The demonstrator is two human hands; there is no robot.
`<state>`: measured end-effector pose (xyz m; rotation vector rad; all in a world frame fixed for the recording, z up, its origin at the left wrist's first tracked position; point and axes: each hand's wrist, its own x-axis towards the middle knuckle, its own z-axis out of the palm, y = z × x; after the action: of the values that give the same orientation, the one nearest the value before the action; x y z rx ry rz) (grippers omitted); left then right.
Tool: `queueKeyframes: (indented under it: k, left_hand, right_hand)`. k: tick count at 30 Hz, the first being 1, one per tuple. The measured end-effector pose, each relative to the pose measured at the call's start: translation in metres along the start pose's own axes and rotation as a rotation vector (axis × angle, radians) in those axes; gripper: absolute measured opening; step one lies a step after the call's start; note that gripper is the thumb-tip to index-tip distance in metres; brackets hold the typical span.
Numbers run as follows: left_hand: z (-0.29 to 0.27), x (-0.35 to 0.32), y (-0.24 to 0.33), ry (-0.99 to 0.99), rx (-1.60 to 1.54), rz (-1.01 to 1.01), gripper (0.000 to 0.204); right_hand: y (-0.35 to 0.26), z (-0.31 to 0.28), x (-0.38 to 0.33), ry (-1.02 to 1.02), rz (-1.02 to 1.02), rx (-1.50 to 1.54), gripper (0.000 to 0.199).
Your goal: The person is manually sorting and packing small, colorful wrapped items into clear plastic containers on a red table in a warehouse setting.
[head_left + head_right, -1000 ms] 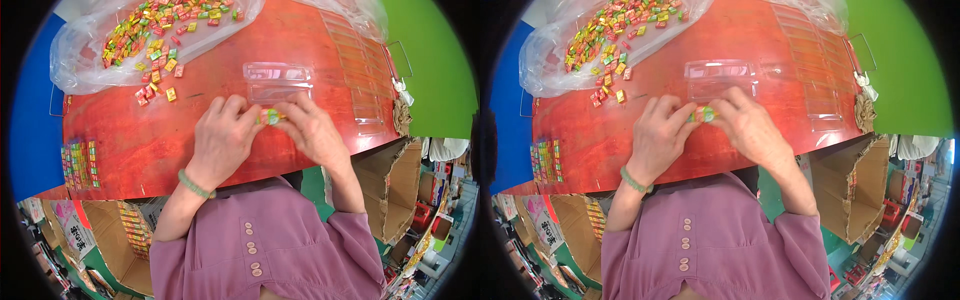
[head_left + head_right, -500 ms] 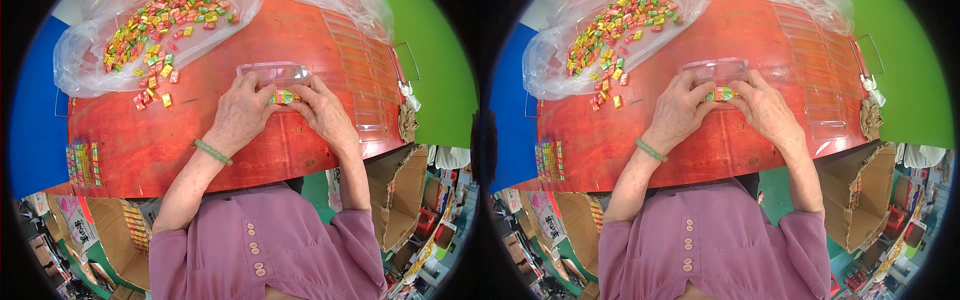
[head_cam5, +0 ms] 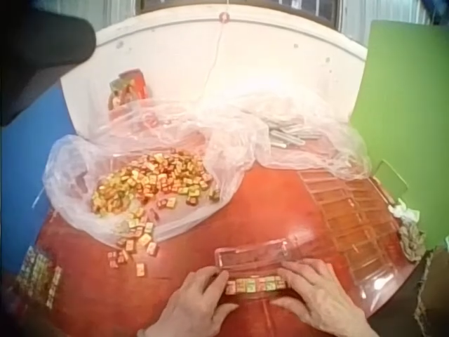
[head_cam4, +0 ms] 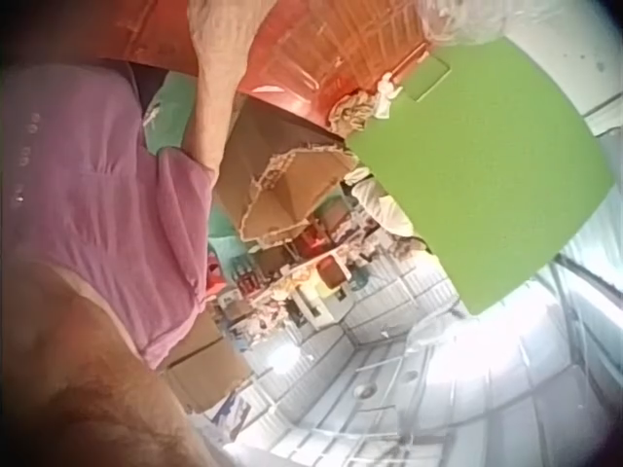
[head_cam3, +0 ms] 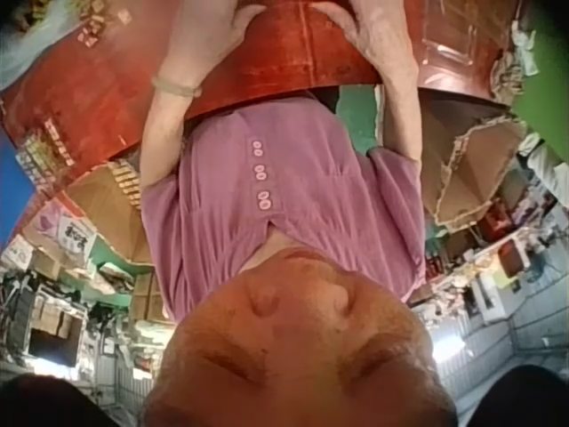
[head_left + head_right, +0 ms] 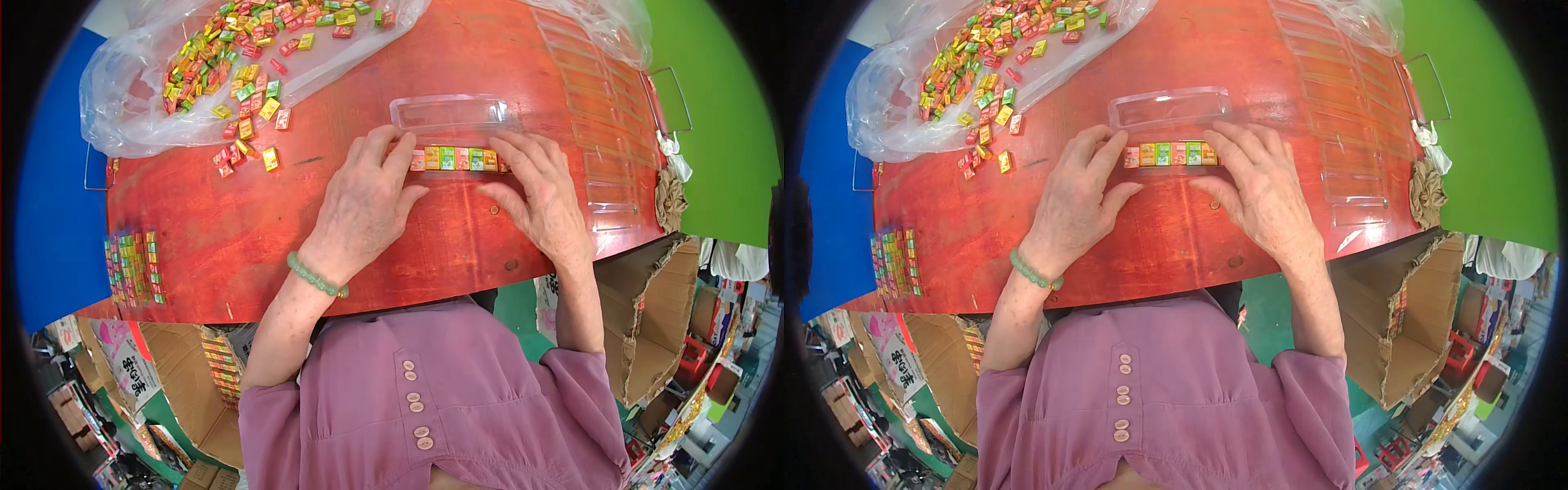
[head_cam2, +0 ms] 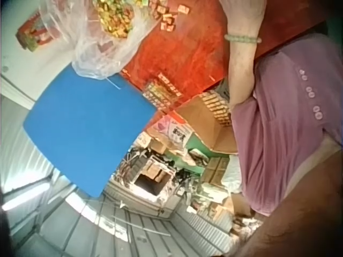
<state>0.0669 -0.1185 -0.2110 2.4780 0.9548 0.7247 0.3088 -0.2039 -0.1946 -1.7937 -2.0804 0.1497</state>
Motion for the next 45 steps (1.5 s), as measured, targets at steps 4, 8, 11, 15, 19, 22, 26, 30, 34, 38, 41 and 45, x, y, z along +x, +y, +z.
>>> queueKeyframes:
  k: [4,8,11,15,19,22,26,30,34,38,41,45]
  left_hand:
    - [0.0,-0.011,-0.001,-0.026,0.081,0.054,0.056]
    - [0.007,-0.012,-0.006,-0.019,0.2,0.102,0.052]
    - [0.011,-0.013,-0.005,0.002,0.282,0.117,0.049]
    - [0.014,-0.016,0.0,0.039,0.378,0.125,0.046]
    - [0.015,-0.011,-0.004,0.041,0.289,0.088,0.047]
    - [0.016,-0.009,-0.008,0.065,0.247,0.041,0.053]
    - [0.013,-0.017,-0.001,0.012,0.284,0.075,0.06]
    - [0.014,-0.023,0.0,-0.085,0.383,0.083,0.066]
    - [0.012,-0.02,0.001,-0.104,0.369,0.084,0.067]
    - [0.011,-0.017,0.003,-0.126,0.344,0.086,0.069]
    - [0.007,-0.014,0.004,-0.131,0.284,0.101,0.071]
    - [0.008,-0.019,0.006,-0.155,0.26,0.118,0.07]
  right_hand:
    - [-0.006,0.014,-0.016,-0.113,0.035,-0.1,0.077]
    - [-0.004,0.022,-0.023,-0.2,0.072,-0.155,0.094]
    - [-0.003,0.025,-0.023,-0.203,0.06,-0.172,0.096]
    - [-0.005,0.024,-0.022,-0.205,0.057,-0.184,0.096]
    - [-0.005,0.026,-0.024,-0.212,0.067,-0.188,0.096]
    - [-0.005,0.029,-0.025,-0.194,0.067,-0.185,0.096]
    - [-0.005,0.029,-0.026,-0.179,0.067,-0.19,0.097]
    - [-0.006,0.026,-0.024,-0.204,0.06,-0.186,0.099]
    - [-0.006,0.025,-0.025,-0.214,0.069,-0.184,0.1]
    - [-0.002,0.023,-0.03,-0.151,0.082,-0.092,0.097]
    - [-0.003,0.013,-0.033,-0.113,0.127,-0.027,0.095]
    - [-0.005,0.015,-0.044,-0.219,0.121,-0.193,0.091]
